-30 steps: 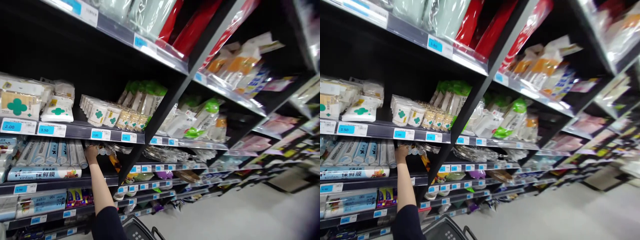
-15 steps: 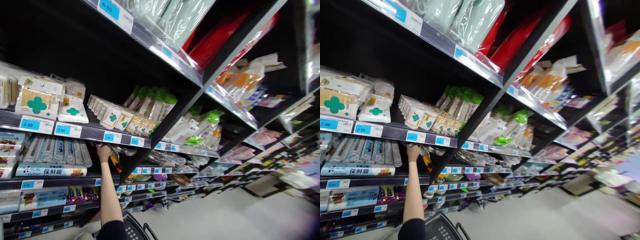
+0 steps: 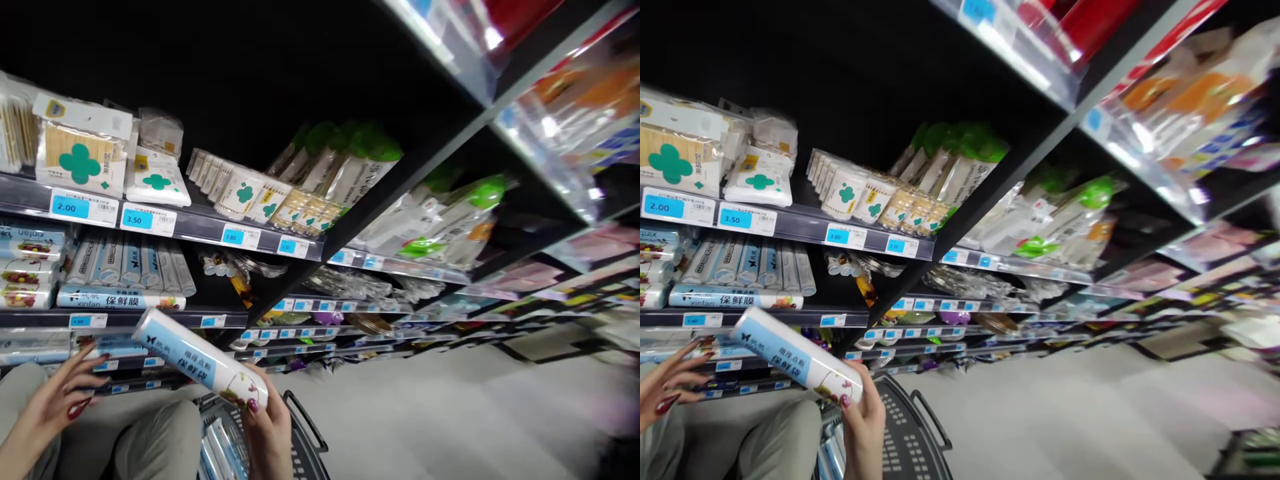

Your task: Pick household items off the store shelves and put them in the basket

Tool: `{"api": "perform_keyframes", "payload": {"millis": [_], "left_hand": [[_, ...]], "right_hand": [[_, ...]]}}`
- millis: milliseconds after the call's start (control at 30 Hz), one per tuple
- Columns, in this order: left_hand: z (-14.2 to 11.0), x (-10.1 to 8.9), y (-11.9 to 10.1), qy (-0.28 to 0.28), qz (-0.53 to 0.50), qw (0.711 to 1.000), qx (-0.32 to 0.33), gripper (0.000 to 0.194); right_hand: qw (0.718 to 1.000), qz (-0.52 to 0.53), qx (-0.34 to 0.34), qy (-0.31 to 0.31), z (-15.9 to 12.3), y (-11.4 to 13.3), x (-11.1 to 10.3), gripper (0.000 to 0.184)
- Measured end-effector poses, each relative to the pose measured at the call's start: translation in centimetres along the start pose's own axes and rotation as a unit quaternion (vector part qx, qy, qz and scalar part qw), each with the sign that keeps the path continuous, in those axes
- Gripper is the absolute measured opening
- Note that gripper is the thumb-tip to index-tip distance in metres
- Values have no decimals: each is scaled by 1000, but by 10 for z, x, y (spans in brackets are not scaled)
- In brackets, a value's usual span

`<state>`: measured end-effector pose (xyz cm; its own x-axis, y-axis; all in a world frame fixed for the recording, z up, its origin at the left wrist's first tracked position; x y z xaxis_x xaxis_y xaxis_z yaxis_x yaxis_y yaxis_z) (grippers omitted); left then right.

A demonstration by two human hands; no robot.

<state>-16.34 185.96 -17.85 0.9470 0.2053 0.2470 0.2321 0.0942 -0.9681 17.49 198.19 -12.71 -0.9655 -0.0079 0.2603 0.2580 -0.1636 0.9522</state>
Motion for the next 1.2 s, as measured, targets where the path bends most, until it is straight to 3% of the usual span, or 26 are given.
{"api": "perform_keyframes", "payload": {"millis": [100,233,467,633,733,933,1200], "left_hand": [[16,34,-32,77,-64,995,-9,80],[19,47,-55,72,-47,996,-9,58],[7,30,-40,0,-62,996,-61,54],[10,31,-43,-7,-7,997,-82,46],[13,32,-38,-12,51,994,-93,35],[14,35,-21,-25,69,987,-145,38],[14,33,-22,-47,83,980,-173,31]], "right_hand": [[997,12,41,58,-17,-3,21,49],[994,21,76,78,-24,-5,36,47],[995,-8,87,57,-27,-6,42,43],[989,-35,133,45,-27,-18,47,50],[980,-118,162,23,-25,-19,44,56],[948,-265,175,-20,-20,-9,34,59],[940,-283,187,-37,-20,-15,27,55]]}}
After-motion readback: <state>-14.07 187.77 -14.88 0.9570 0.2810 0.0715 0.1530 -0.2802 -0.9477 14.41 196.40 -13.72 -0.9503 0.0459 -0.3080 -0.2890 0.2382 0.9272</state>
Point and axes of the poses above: each hand's wrist, its own z-axis towards the middle knuckle, its own x-axis out of the palm, y = z × x, the point moved 10 cm from there along z, towards the middle knuckle, and after that the axes turned 1 degree about -y, right-handed, at the moved point
